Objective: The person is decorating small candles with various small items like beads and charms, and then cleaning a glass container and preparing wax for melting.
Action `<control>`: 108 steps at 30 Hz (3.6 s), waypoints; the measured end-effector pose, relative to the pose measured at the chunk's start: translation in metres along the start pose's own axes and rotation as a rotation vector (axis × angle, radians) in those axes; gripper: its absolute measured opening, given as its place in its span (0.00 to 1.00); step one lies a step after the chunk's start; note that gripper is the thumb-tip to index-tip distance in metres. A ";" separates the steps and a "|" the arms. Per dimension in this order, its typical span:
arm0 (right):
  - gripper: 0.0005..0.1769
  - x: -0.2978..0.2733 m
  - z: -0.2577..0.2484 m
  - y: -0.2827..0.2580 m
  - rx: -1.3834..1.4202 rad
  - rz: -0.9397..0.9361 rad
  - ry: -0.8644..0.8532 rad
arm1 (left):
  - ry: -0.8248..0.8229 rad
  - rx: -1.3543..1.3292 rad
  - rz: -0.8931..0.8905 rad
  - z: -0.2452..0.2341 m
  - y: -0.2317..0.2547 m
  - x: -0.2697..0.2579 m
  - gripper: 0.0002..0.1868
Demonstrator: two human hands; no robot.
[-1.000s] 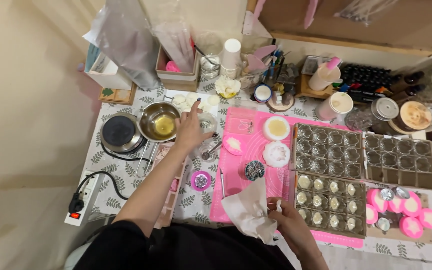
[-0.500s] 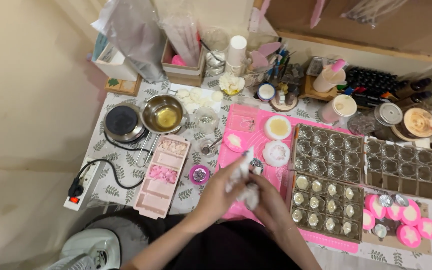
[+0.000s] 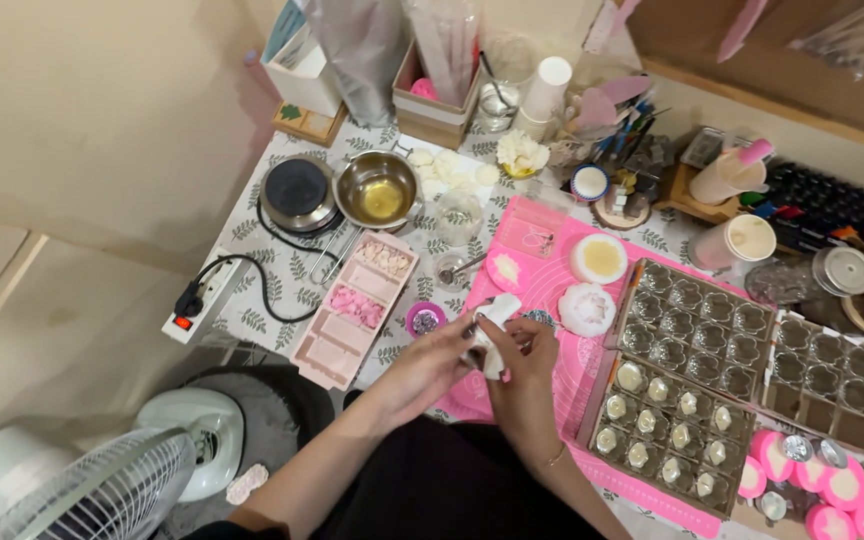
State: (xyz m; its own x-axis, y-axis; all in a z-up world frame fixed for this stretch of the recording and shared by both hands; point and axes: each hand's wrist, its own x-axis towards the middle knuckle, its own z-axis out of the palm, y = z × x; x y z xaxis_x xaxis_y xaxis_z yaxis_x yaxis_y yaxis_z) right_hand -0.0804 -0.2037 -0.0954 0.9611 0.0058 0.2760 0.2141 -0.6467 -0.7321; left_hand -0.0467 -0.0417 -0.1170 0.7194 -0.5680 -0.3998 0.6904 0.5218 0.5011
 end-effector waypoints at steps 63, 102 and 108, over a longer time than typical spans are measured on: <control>0.24 -0.015 0.156 -0.002 -0.241 0.235 0.089 | 0.600 1.332 0.381 -0.187 0.168 0.026 0.18; 0.46 0.099 0.436 0.023 1.725 1.247 -0.146 | 0.761 1.104 0.268 -0.242 0.232 -0.053 0.21; 0.49 0.121 0.390 -0.039 1.528 1.363 -0.145 | 0.726 1.120 0.248 -0.240 0.233 -0.057 0.19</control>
State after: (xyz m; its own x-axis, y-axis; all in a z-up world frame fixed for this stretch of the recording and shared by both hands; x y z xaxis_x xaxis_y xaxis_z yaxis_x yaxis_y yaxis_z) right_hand 0.0953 0.1198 -0.2763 0.5806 0.2711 -0.7677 -0.6342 0.7419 -0.2176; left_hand 0.0915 0.2649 -0.1616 0.9323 0.1064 -0.3457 0.3566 -0.4302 0.8293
